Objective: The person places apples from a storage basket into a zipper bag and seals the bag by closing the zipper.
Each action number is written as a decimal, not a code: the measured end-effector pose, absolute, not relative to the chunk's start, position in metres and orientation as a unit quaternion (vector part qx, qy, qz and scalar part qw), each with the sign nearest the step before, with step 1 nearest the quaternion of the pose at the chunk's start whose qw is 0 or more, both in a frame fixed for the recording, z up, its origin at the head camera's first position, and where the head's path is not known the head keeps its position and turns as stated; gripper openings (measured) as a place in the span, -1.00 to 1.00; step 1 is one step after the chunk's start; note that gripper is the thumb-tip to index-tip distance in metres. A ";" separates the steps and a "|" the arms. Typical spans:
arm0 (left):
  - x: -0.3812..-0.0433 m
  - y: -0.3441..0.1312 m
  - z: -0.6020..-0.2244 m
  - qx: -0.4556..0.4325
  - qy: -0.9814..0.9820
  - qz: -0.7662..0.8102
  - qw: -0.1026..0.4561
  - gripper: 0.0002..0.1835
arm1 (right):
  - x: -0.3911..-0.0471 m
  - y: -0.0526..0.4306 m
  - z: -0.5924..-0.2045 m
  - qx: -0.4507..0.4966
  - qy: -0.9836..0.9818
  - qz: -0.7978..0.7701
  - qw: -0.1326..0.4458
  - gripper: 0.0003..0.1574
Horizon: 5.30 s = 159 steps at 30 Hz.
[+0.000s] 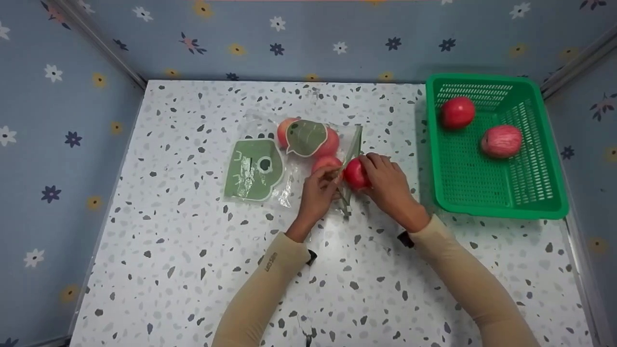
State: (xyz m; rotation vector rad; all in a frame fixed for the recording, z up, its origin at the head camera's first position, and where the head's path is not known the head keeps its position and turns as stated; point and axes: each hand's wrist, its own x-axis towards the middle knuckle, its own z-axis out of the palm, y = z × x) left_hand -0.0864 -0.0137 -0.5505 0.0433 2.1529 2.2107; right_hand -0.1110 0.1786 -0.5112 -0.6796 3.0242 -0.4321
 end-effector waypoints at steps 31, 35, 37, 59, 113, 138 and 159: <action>-0.085 -0.011 -0.546 0.013 0.716 0.698 0.018 -0.70 | -0.111 0.157 -0.523 -0.203 0.964 -0.171 0.034 0.06; -0.086 -0.010 -0.546 0.009 0.716 0.698 0.020 -0.70 | -0.111 0.158 -0.526 -0.199 0.963 -0.180 0.033 0.07; -0.086 -0.010 -0.547 0.008 0.715 0.699 0.020 -0.70 | -0.110 0.159 -0.527 -0.198 0.962 -0.186 0.032 0.08; -0.083 -0.013 -0.543 0.020 0.720 0.694 0.014 -0.70 | -0.112 0.157 -0.536 -0.176 0.964 -0.191 0.053 0.01; -0.084 -0.014 -0.543 0.016 0.712 0.702 0.011 -0.69 | -0.117 0.169 -0.531 -0.207 0.959 -0.188 0.055 -0.16; -0.084 -0.014 -0.543 0.005 0.697 0.717 0.024 -0.71 | -0.104 0.229 -0.487 -0.219 0.968 -0.118 -0.042 -0.29; -0.085 -0.015 -0.543 0.007 0.702 0.712 0.029 -0.70 | -0.116 0.310 -0.448 -0.133 0.978 -0.141 -0.073 -0.27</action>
